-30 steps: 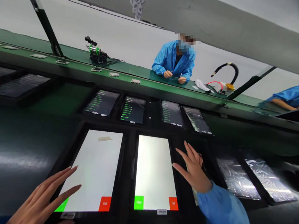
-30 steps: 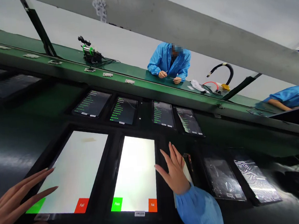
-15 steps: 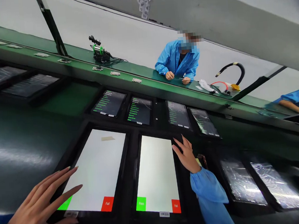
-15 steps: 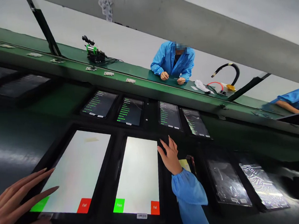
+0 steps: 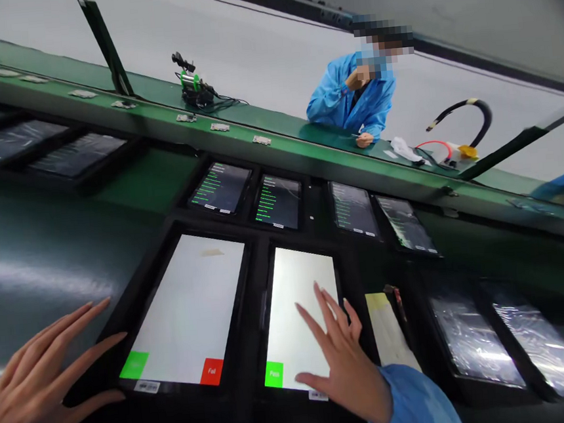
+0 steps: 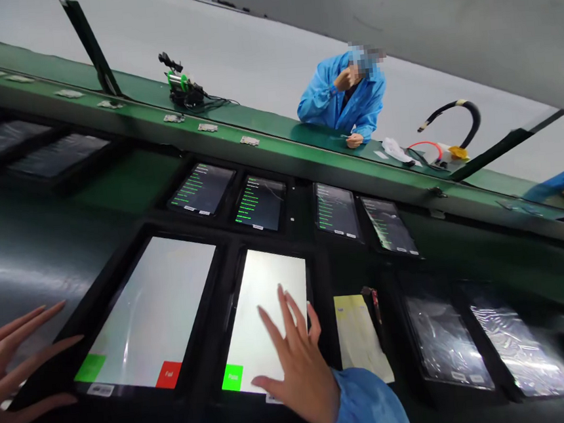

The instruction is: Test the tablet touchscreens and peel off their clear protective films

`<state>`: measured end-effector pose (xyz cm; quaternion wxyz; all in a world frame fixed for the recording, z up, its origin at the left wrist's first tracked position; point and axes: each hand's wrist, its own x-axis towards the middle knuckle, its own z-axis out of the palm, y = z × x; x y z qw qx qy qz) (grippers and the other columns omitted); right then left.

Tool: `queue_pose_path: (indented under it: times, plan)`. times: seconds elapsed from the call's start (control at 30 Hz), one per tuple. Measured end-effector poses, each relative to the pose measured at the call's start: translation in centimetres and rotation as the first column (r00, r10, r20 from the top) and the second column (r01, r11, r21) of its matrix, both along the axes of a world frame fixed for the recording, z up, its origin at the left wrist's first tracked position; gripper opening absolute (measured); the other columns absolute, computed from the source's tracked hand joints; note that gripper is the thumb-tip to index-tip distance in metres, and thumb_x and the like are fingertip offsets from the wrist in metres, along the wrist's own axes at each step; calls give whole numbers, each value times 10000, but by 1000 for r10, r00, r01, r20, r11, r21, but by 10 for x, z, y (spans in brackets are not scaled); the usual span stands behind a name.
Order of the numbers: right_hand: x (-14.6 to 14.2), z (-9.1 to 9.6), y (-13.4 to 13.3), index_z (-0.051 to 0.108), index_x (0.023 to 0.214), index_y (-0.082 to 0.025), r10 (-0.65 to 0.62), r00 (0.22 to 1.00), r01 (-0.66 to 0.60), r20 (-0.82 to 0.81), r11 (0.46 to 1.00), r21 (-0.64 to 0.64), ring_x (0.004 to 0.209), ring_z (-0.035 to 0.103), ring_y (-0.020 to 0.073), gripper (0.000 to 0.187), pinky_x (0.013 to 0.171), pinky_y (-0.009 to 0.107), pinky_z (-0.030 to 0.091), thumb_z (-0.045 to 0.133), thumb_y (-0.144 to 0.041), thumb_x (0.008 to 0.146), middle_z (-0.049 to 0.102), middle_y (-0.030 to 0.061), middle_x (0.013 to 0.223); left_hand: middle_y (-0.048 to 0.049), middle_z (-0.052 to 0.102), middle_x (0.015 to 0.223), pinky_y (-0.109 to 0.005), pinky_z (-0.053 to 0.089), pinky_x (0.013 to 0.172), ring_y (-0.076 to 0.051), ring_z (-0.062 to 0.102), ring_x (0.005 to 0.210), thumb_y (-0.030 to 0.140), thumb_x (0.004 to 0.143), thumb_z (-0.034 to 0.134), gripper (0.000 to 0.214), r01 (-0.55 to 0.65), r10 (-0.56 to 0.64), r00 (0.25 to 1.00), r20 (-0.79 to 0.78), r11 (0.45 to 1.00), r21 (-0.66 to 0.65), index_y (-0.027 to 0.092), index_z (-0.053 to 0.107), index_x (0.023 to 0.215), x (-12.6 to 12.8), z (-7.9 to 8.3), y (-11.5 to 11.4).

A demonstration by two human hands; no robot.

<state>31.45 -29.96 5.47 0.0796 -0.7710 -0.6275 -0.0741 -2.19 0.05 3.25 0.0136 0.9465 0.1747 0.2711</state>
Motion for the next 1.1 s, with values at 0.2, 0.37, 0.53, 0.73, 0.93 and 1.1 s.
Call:
queue_pose_path:
  times: [0.2,0.37,0.53,0.73,0.93,1.1]
  plan:
    - [-33,6,26,541,1119,-269,267,956,-269,-119,963,0,1433,104,260,331,1107,466,-56,556,-500,882,110,107,1567,-84,347,1482,-449,274,1102,-325,357,1338,481,871,551,296,32,-16,994,-111,988,149,248,648,1025,0,4,-2]
    - [-37,4,43,544,834,-258,321,936,-314,-143,947,68,1414,155,251,144,1095,451,-42,676,-285,785,224,57,1545,-173,381,1444,-423,224,1134,-303,316,1363,482,880,580,349,-18,50,994,-101,954,298,159,645,995,3,10,-24]
    - [-30,-7,49,545,761,-278,412,911,-411,24,902,131,1306,352,307,174,1083,525,-16,700,-354,740,463,105,1405,-145,566,1283,-525,273,1104,-337,497,1226,474,936,488,357,-315,309,949,63,941,122,167,669,948,21,9,-63]
    - [-24,-16,54,543,706,-287,477,874,-486,94,858,165,1225,439,332,129,1075,585,-45,671,-292,715,544,86,1321,-118,611,1227,-556,277,1085,-344,515,1204,487,954,434,396,-455,464,868,178,886,-90,179,680,909,35,3,-82]
    - [-25,-18,51,607,702,-305,461,886,-461,38,873,157,1245,434,327,133,1090,560,-48,734,-344,708,528,56,1342,-126,649,1156,-592,274,1071,-344,552,1164,283,973,464,298,-475,465,861,208,880,1,168,652,773,41,13,-83]
    - [-34,-9,49,646,712,-339,419,903,-405,-92,904,139,1324,344,289,124,1089,526,-105,759,-287,705,455,-23,1416,-158,649,1139,-588,313,1045,-366,567,1136,155,925,533,142,-416,397,908,136,894,166,144,619,812,29,9,-73]
